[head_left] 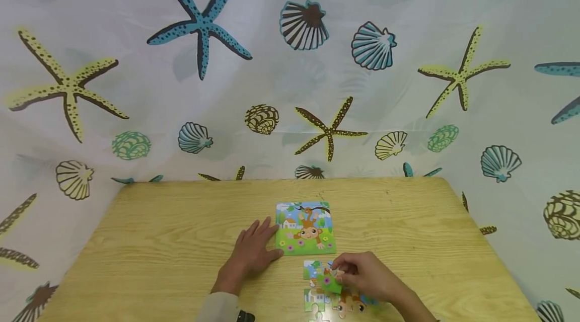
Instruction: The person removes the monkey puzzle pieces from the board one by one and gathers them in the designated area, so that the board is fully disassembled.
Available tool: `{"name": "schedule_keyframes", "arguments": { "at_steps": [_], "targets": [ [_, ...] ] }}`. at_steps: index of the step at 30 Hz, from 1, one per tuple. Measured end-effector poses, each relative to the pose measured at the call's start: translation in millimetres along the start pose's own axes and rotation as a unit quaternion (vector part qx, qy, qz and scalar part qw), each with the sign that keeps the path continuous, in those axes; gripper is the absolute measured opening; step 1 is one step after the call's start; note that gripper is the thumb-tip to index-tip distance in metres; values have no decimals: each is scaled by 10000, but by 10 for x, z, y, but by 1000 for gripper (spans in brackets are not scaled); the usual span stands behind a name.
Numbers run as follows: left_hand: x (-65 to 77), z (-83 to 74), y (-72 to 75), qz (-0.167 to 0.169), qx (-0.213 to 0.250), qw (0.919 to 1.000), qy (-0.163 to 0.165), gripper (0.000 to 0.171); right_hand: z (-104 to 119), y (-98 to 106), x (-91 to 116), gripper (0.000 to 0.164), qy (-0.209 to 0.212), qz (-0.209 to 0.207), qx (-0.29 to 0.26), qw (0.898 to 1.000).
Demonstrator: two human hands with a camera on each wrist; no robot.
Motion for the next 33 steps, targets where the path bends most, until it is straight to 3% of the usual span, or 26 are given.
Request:
{"name": "schedule_keyframes", "arguments": {
  "at_steps": [11,16,21,26,29,33],
  "targets": [
    [14,-9,20,-64,96,9999,-82,63,17,-221,419,17,409,886,-1030,9899],
    [20,-6,21,-80,103,9999,-57,63,6,-309,483,17,1067,818,-591,9892],
    [27,-27,50,-69,135,9999,-41,63,11,-352,498,16,1338,473,270,9895],
    [40,-36,49,-68,138,9999,-43,63,76,-356,503,17,1700,215,1163,9783],
    [49,-40,54,-92,150,9998,-62,63,115,-298,462,13,1559,198,1375,9780],
    [55,-32,55,-102,131,9999,-50,63,162,-144,303,10,950,9,1450,9849]
  ]
}}
Point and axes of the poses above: each hand's wrist, its own x-axis away from the middle knuckle, its own y-axis out of the back of the hand, z = x × y, the point moved 6 cm from there along -x, towards the middle knuckle, and after that the axes turned 1 degree about -z, right-handed, at the moved point
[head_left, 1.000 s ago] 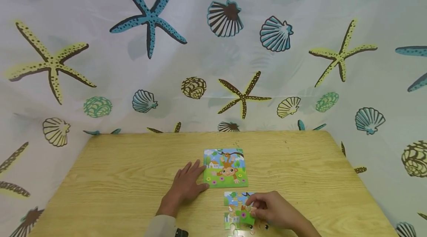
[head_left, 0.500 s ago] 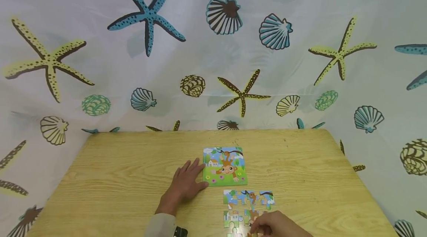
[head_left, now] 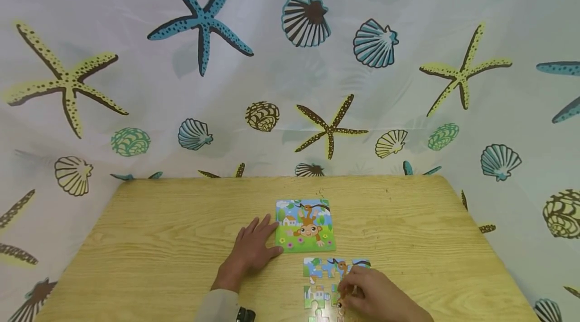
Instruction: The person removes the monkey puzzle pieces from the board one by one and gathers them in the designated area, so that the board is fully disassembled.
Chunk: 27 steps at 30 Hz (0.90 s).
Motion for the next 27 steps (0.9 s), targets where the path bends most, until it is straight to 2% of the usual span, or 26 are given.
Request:
{"name": "schedule_keyframes", "arguments": {
  "at_steps": [5,13,18,27],
  "targets": [
    [-9,2,5,40,-7,9999,100,63,-68,144,-316,21,-555,-193,482,9971],
    [-15,-9,2,42,75,10000,51,63,-277,112,-861,38,-949,-329,1289,9866],
    [-14,-4,-7,43,99,9999,34,64,-418,66,-1026,37,-1268,-320,1075,9856],
    [-9,-31,17,81,80,9999,20,63,-522,52,-1084,49,-1828,-148,492,9818]
  ]
}}
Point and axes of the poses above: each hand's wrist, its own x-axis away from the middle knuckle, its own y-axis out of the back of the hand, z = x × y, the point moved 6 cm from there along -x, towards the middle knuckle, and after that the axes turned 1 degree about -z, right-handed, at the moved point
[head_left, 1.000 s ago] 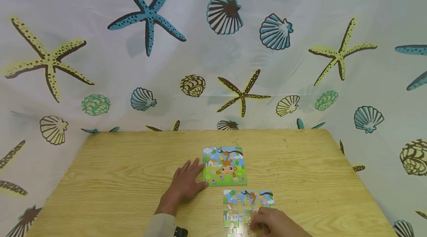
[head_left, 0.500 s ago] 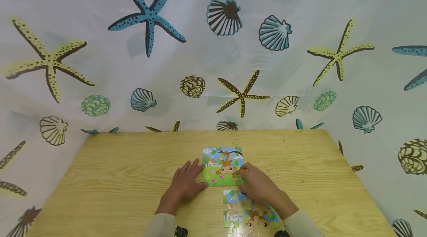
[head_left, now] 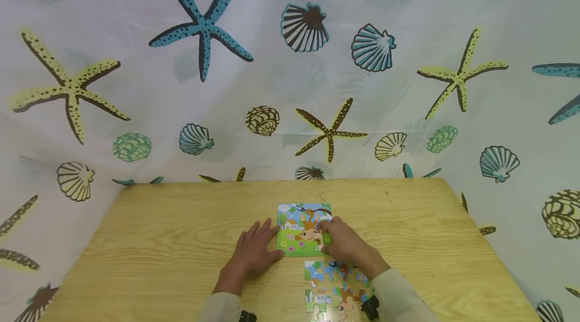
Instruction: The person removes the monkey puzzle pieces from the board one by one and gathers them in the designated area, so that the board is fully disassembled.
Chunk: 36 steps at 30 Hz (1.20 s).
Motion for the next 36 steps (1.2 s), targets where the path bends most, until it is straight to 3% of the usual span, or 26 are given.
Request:
{"name": "schedule_keyframes", "arguments": {
  "at_steps": [10,15,20,32,36],
  "targets": [
    [-11,13,-21,26,-63,10000,25,63,-24,23,85,40,544,-459,-100,9974],
    [-27,35,-46,44,-75,9999,65,64,-76,115,274,34,637,-667,-519,9944],
    [-53,64,-70,30,-105,9999,113,64,-154,219,548,36,535,-704,-603,9943],
    [-39,63,-63,-46,-55,9999,127,64,-376,194,1168,32,724,190,-1278,9890],
    [-33,45,-49,-80,-63,9999,128,64,-443,117,1390,37,657,916,-2073,9718]
  ]
}}
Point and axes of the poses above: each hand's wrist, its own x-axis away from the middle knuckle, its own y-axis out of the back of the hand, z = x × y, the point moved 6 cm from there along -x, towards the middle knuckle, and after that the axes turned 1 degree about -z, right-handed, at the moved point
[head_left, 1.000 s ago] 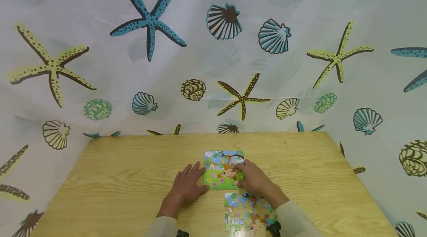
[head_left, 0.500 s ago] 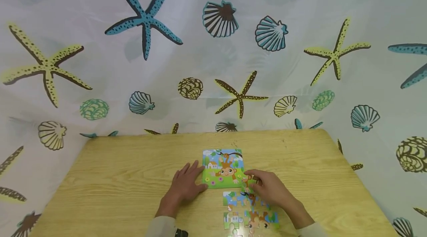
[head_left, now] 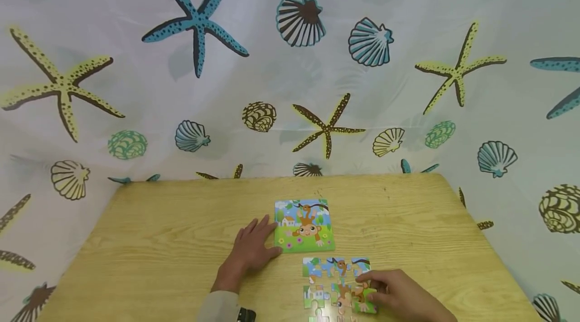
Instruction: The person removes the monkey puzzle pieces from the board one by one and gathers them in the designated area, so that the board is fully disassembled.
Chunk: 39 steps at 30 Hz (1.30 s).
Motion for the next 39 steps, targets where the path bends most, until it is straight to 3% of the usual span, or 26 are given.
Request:
{"name": "schedule_keyframes", "arguments": {
  "at_steps": [3,6,9,13,17,19,22,28,31,34,37,39],
  "targets": [
    [5,-8,2,-6,-5,10000,3,64,-35,-79,151,36,133,437,-427,9980],
    [12,-8,14,-36,9,10000,-17,64,-54,-142,240,31,446,524,-307,9972],
    [16,2,22,-64,41,10000,-5,64,-75,-172,261,27,589,278,201,9977],
    [28,21,27,-90,22,9999,56,64,-81,-178,242,31,321,-147,785,9963],
    [37,12,44,-95,35,9999,75,64,-38,-164,216,32,283,-524,1558,9860],
    [44,-1,54,-80,65,9999,56,64,-19,-164,200,30,477,-697,1845,9792],
    [52,7,25,-22,159,9999,60,64,-23,-177,173,23,549,-798,1900,9770],
    [32,62,-61,-26,438,9990,77,70,-31,-123,78,19,-141,-898,1869,9782],
    [-5,117,-63,-68,694,9975,82,75,-26,-7,-15,19,-292,-1469,2198,9640],
    [-12,223,-43,-102,1049,9943,159,75,-50,135,-117,26,-550,-2179,2515,9414],
    [6,368,48,-332,991,9940,322,72,-80,285,-221,41,-741,-2621,2684,9240],
    [31,475,140,-543,713,9949,463,71,-101,380,-284,52,-826,-2769,2811,9151]
  ]
}}
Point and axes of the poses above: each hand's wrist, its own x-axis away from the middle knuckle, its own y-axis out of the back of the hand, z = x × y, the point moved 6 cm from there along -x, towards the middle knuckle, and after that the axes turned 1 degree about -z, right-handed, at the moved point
